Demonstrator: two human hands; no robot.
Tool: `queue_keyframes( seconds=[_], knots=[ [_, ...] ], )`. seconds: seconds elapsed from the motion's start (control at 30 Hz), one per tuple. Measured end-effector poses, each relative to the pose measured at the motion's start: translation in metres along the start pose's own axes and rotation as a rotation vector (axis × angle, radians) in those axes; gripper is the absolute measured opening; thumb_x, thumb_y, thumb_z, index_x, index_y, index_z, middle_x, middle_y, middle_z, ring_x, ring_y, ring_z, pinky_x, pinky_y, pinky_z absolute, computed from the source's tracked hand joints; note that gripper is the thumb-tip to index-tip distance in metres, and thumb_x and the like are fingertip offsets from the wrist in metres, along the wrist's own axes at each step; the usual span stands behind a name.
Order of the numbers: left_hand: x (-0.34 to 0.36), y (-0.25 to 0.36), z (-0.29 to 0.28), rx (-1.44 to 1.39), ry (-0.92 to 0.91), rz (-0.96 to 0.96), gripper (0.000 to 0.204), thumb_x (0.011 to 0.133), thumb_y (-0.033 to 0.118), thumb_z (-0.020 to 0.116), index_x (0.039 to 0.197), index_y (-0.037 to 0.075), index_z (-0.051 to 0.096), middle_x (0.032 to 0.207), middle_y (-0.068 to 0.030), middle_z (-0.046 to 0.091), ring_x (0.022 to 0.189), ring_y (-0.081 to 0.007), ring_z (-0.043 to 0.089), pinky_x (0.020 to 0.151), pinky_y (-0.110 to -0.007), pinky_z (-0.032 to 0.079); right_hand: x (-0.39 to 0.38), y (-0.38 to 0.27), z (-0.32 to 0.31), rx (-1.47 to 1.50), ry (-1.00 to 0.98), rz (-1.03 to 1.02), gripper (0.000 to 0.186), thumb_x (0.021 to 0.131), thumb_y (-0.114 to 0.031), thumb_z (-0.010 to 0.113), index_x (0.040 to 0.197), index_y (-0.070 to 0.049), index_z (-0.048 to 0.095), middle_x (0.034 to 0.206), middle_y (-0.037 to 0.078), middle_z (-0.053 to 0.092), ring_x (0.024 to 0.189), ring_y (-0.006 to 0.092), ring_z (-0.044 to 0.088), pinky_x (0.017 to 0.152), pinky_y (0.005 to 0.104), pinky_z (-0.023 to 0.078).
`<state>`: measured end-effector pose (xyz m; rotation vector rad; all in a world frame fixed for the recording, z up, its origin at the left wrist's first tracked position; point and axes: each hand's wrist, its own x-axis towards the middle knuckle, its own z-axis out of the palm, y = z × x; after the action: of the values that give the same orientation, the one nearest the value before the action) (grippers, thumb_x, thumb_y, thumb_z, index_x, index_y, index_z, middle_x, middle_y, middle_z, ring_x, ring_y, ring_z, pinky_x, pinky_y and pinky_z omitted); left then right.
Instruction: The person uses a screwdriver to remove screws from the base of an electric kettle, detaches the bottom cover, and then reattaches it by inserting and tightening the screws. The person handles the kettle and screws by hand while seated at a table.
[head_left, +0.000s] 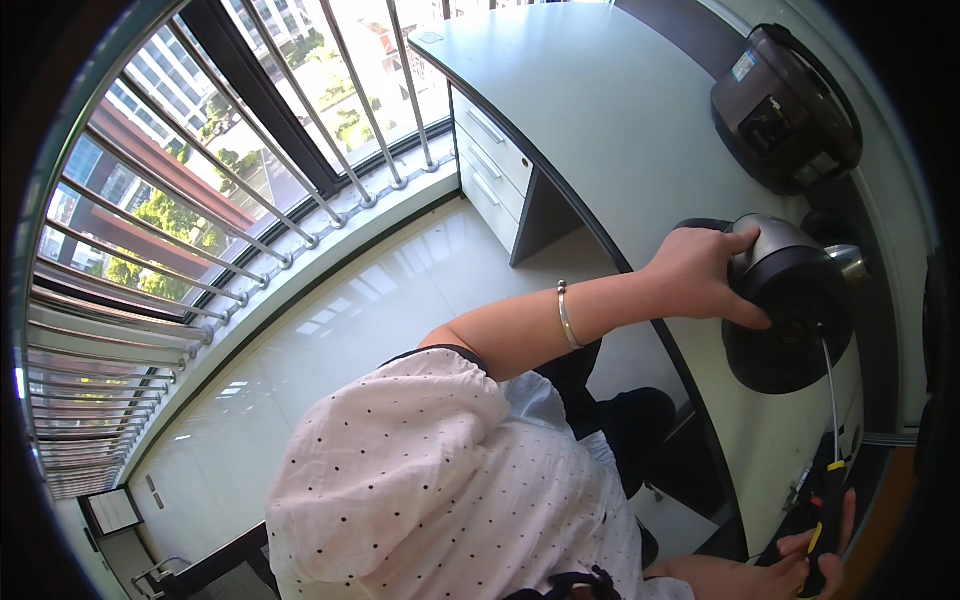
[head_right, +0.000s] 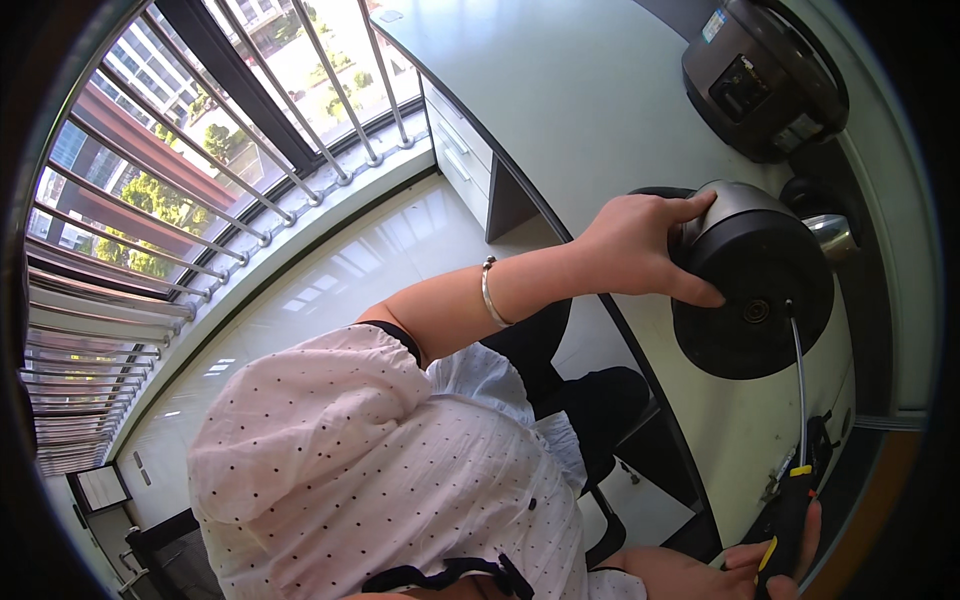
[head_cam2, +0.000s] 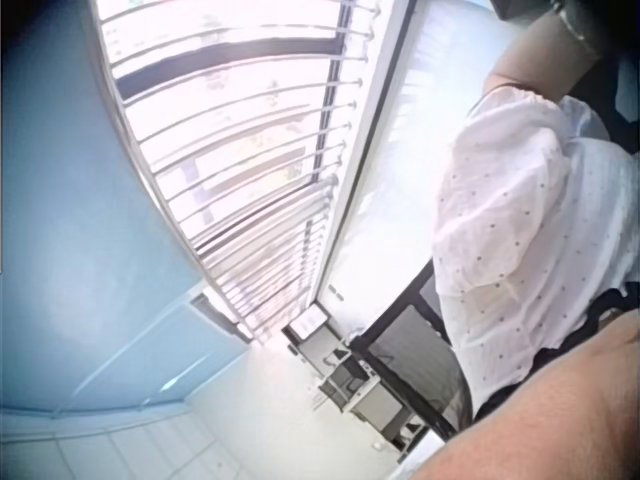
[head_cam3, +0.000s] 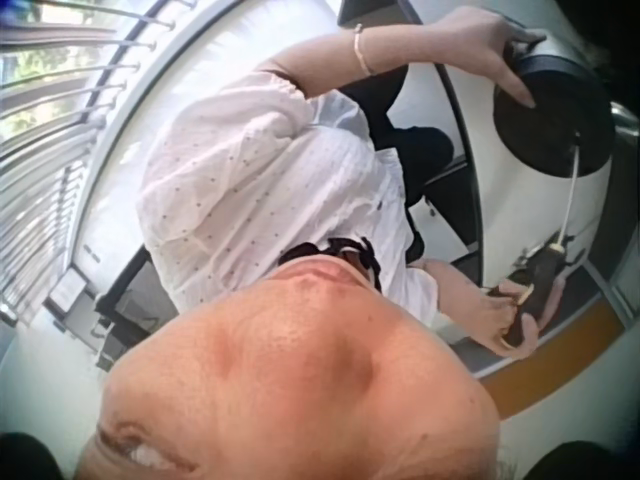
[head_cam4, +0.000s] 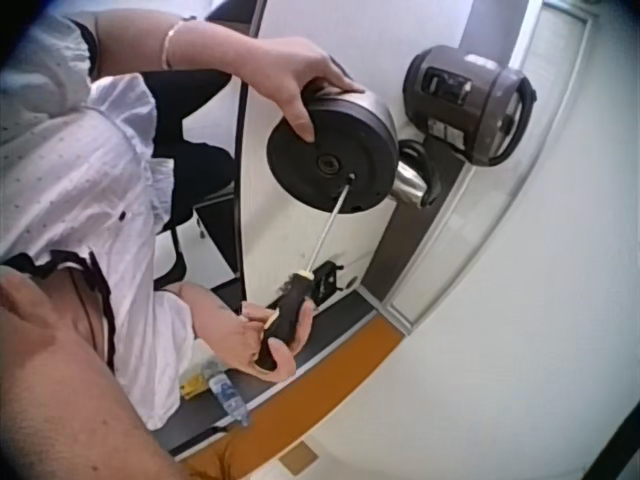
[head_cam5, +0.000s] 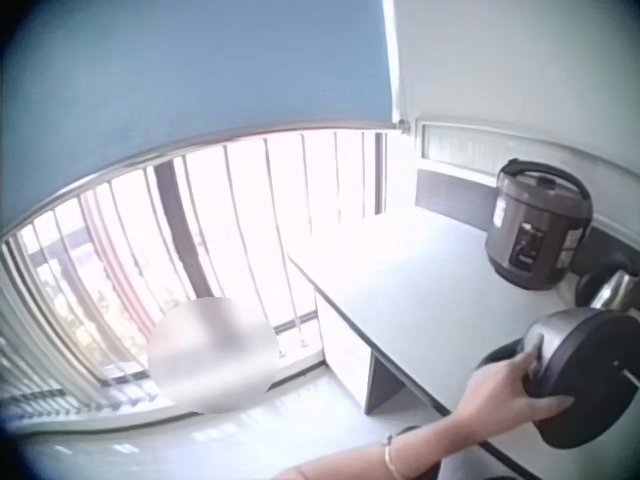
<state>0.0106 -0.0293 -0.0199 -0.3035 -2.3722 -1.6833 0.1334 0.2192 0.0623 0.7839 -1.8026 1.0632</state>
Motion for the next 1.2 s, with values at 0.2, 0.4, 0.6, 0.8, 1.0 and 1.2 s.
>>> queue_keyframes(
  seconds=[0.2,0.4,0.6,0.8,1.0,1.2],
  knots=[
    [0.002,-0.003,0.002,-0.013,0.031,0.016,0.103,0.054,0.049,0.079,0.135,-0.004,0.043,0.085,-0.0168,0.067,0.079,-0.0271,0.066,0.076,-0.031,0.049,0.007,0.002,-0.007,0.316,-0.077,0.103,0.029,0.09,-0.023,0.062,0.106,-0.006,0.045,0.102,0.034,0.059,0.063,0.0296,0.064,0.047,0.0251,0.048],
    [0.001,-0.005,0.002,-0.014,0.045,0.054,0.099,0.055,0.05,0.078,0.13,-0.007,0.047,0.078,-0.0161,0.065,0.071,-0.0279,0.065,0.071,-0.032,0.048,-0.003,0.007,-0.001,0.044,0.022,-0.036,0.032,0.086,-0.02,0.067,0.103,-0.004,0.045,0.096,0.031,0.061,0.071,0.0344,0.067,0.056,0.0302,0.053],
    [-0.001,-0.004,0.004,-0.016,0.043,0.06,0.099,0.055,0.049,0.078,0.13,-0.008,0.046,0.076,-0.0165,0.064,0.071,-0.027,0.065,0.072,-0.031,0.048,0.007,0.031,-0.014,-0.157,0.113,-0.333,0.04,0.079,-0.025,0.075,0.094,-0.004,0.045,0.082,0.022,0.063,0.075,0.0376,0.067,0.057,0.036,0.056],
    [-0.001,-0.007,0.007,-0.046,0.031,0.062,0.098,0.057,0.047,0.079,0.13,-0.009,0.046,0.083,-0.0176,0.065,0.077,-0.0271,0.066,0.076,-0.031,0.049,-0.001,0.04,-0.04,-0.038,-0.103,-0.18,0.041,0.085,-0.038,0.066,0.101,-0.006,0.047,0.091,0.025,0.064,0.078,0.038,0.067,0.051,0.0419,0.056],
    [0.01,-0.017,0.011,-0.258,-0.013,0.005,0.095,0.06,0.037,0.084,0.134,-0.006,0.043,0.088,-0.0139,0.069,0.082,-0.0205,0.067,0.079,-0.028,0.05,0.001,0.023,-0.003,-0.072,0.134,0.215,0.049,0.077,-0.056,0.067,0.084,-0.012,0.047,0.098,0.028,0.058,0.05,0.0117,0.051,0.042,0.0166,0.038],
    [0.007,-0.004,0.013,-0.249,0.001,0.004,0.091,0.062,0.028,0.081,0.136,-0.005,0.041,0.079,-0.008,0.067,0.074,-0.0127,0.064,0.075,-0.025,0.048,0.007,0.006,-0.012,0.239,0.091,0.401,0.025,0.068,-0.004,0.068,0.082,-0.011,0.049,0.1,0.032,0.061,0.055,0.0156,0.06,0.051,0.0246,0.052]
  ],
)
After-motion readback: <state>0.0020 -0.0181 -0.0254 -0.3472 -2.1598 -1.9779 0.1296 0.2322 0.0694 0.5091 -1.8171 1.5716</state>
